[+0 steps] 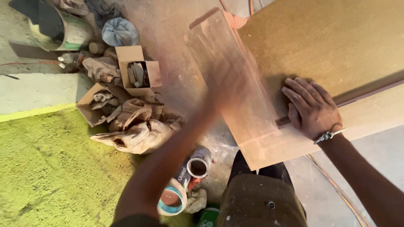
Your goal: The person sands a wooden door frame using a sanding block and a sanding sponge. They work on the flat surfaces and the edges of the frame, moving the sanding tools back and forth to smooth the wood. The person adjusts their position and the orientation of the frame to access different areas.
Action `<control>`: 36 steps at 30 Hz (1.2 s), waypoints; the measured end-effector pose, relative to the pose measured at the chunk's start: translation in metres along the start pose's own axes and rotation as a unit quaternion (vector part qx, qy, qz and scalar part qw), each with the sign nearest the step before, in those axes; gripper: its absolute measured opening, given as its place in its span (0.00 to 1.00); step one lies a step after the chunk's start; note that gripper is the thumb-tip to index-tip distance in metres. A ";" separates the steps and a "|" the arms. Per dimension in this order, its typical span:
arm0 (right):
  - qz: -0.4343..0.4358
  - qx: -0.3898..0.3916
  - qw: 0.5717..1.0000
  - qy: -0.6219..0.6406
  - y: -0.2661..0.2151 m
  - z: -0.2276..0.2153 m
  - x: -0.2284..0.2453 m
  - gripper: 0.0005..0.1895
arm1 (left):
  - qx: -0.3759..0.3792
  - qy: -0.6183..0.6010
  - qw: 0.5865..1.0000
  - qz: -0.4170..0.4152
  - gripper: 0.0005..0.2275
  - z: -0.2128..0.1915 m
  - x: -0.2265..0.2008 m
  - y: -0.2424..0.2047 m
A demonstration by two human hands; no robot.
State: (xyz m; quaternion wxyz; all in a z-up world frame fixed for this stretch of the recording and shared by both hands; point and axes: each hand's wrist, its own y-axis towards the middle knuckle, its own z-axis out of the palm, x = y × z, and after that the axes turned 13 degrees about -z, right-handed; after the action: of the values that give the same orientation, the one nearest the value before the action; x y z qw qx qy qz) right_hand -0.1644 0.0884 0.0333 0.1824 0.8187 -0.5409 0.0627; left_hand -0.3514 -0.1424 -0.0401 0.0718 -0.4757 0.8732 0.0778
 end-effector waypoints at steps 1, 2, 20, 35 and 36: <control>-0.002 0.005 1.000 -0.002 -0.001 0.001 0.001 0.19 | -0.014 0.020 0.999 -0.031 0.28 0.001 0.016 0.027; -0.003 0.010 1.000 -0.004 -0.002 0.002 0.003 0.19 | -0.029 0.030 0.997 -0.067 0.28 0.001 0.026 0.044; 0.003 0.001 1.000 -0.006 0.006 -0.001 0.000 0.19 | 0.021 -0.077 0.996 0.027 0.29 -0.016 -0.017 -0.038; 0.003 0.004 1.000 -0.004 -0.003 0.002 0.002 0.21 | -0.059 -0.088 0.982 -0.159 0.30 -0.042 0.044 0.014; 0.004 0.005 1.000 -0.005 -0.003 0.000 0.001 0.21 | 0.023 0.026 0.993 -0.116 0.29 -0.045 0.030 0.009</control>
State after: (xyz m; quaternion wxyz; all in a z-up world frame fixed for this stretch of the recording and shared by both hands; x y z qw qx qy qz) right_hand -0.1609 0.0887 0.0329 0.1751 0.8180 -0.5443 0.0622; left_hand -0.3769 -0.1710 -0.0015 0.0684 -0.5740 0.8152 0.0359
